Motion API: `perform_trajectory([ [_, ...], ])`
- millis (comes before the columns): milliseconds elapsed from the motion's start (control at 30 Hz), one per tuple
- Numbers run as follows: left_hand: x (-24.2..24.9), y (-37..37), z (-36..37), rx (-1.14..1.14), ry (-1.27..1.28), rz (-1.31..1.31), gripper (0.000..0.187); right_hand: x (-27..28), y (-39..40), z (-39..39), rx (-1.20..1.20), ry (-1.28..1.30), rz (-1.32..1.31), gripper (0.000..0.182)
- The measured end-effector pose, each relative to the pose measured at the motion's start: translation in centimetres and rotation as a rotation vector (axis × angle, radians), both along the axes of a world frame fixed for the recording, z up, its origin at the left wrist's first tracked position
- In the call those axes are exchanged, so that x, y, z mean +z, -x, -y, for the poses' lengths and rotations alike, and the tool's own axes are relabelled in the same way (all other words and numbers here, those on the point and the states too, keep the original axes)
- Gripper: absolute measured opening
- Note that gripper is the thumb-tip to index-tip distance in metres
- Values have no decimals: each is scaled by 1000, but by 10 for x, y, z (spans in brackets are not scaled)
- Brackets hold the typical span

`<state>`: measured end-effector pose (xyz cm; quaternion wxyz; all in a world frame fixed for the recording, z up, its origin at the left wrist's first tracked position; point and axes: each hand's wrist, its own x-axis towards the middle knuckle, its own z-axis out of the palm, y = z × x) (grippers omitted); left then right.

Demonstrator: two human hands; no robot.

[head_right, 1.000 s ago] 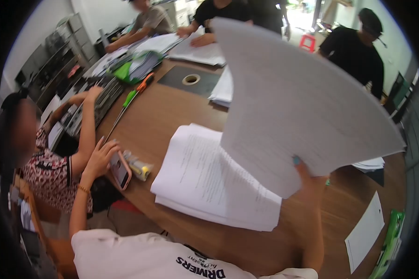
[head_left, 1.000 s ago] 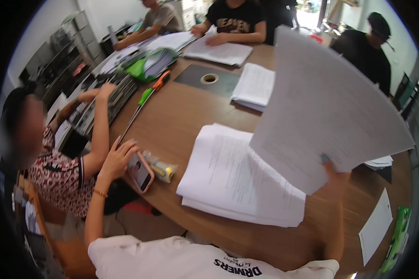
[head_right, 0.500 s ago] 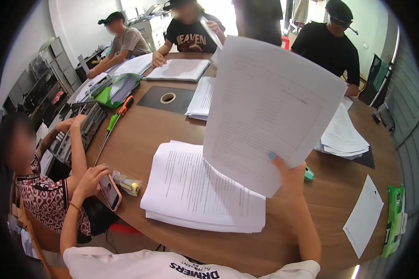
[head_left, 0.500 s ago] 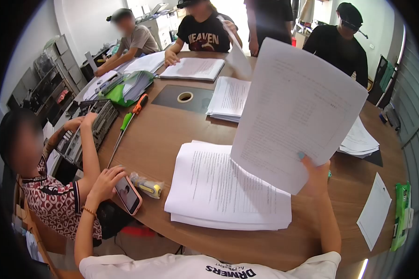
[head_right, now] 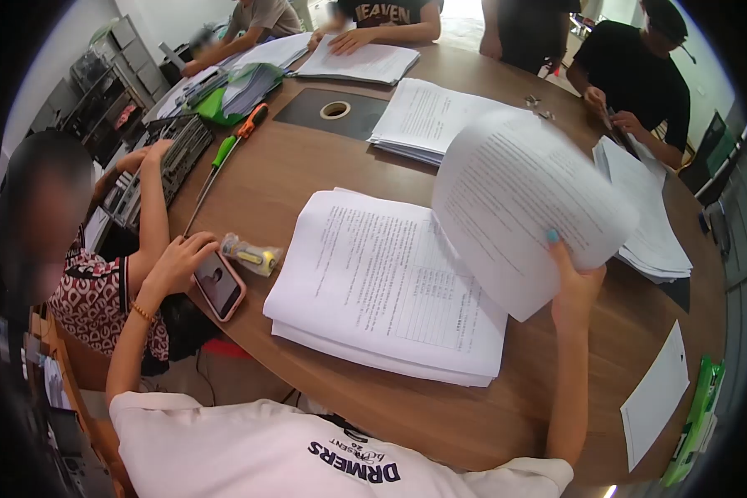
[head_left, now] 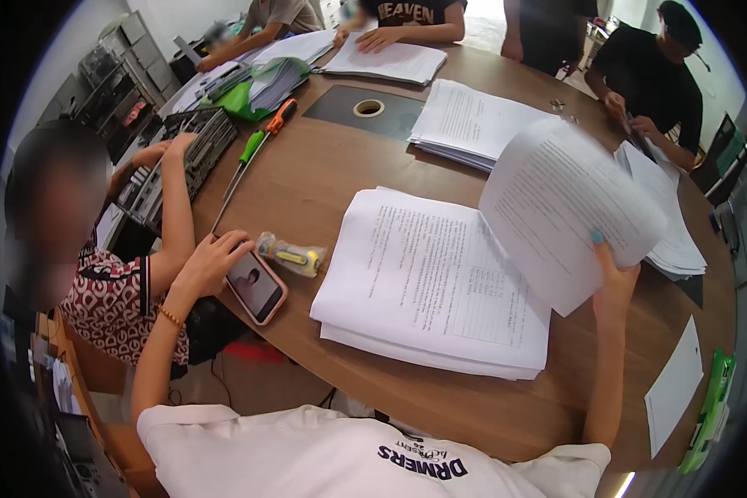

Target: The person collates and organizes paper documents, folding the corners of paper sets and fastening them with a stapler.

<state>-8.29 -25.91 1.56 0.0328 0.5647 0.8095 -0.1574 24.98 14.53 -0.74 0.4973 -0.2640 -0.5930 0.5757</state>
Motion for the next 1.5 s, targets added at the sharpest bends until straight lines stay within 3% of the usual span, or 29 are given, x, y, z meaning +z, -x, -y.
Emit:
perform_trajectory([
  [100,3,-16,-5,91,41,24,78,0,-5,0,11,-15,21,34],
  [267,-8,-8,3,18,-6,-68,71,4,-6,2,45,-32,10,33],
  [400,-6,-11,-1,-78,-141,-211,70,10,-8,14,43,-7,-42,43],
  [467,18,-42,-28,111,-297,-280,69,10,-20,16,25,-1,-94,47],
  [567,37,-64,-78,-34,-522,677,74,1,-34,21,247,13,-58,50],
  [633,19,-69,-112,-133,-359,1593,93,-2,-32,33,458,198,-98,53],
  [667,3,-69,-129,-150,-353,1599,93,6,-25,44,443,190,-95,53],
  [733,-19,-69,-164,-260,-248,2396,100,29,-8,58,532,391,108,54],
  [767,-16,-77,-179,-275,-224,2401,100,29,-10,56,510,388,107,54],
  [833,-9,-90,-203,159,-618,2346,84,21,-13,48,511,581,291,51],
  [867,-16,-87,-211,146,-600,2354,84,14,-16,43,492,579,290,51],
  [933,-31,-84,-228,309,-532,2072,69,6,-21,36,613,447,466,46],
  [967,-36,-91,-235,472,-592,2085,60,8,-22,35,599,448,463,46],
  [1067,-32,-103,-246,452,-603,2161,48,15,-23,34,621,358,542,43],
  [1100,-27,-108,-247,445,-735,2137,34,16,-23,32,576,196,561,40],
  [1133,-24,-109,-246,430,-733,2140,34,16,-22,30,530,35,580,38],
  [1200,-17,-107,-245,-11,-987,1714,23,13,-18,29,478,-87,530,36],
  [1233,-12,-104,-243,-21,-990,1711,23,15,-13,31,429,-154,459,29],
  [1300,3,-97,-237,-250,-1089,1187,17,18,-6,31,377,-233,381,23],
  [1433,41,-102,-226,-353,-1247,1183,17,27,16,34,332,-179,44,20],
  [1500,55,-98,-221,-435,-1316,1399,17,30,26,32,283,-206,-80,20],
])
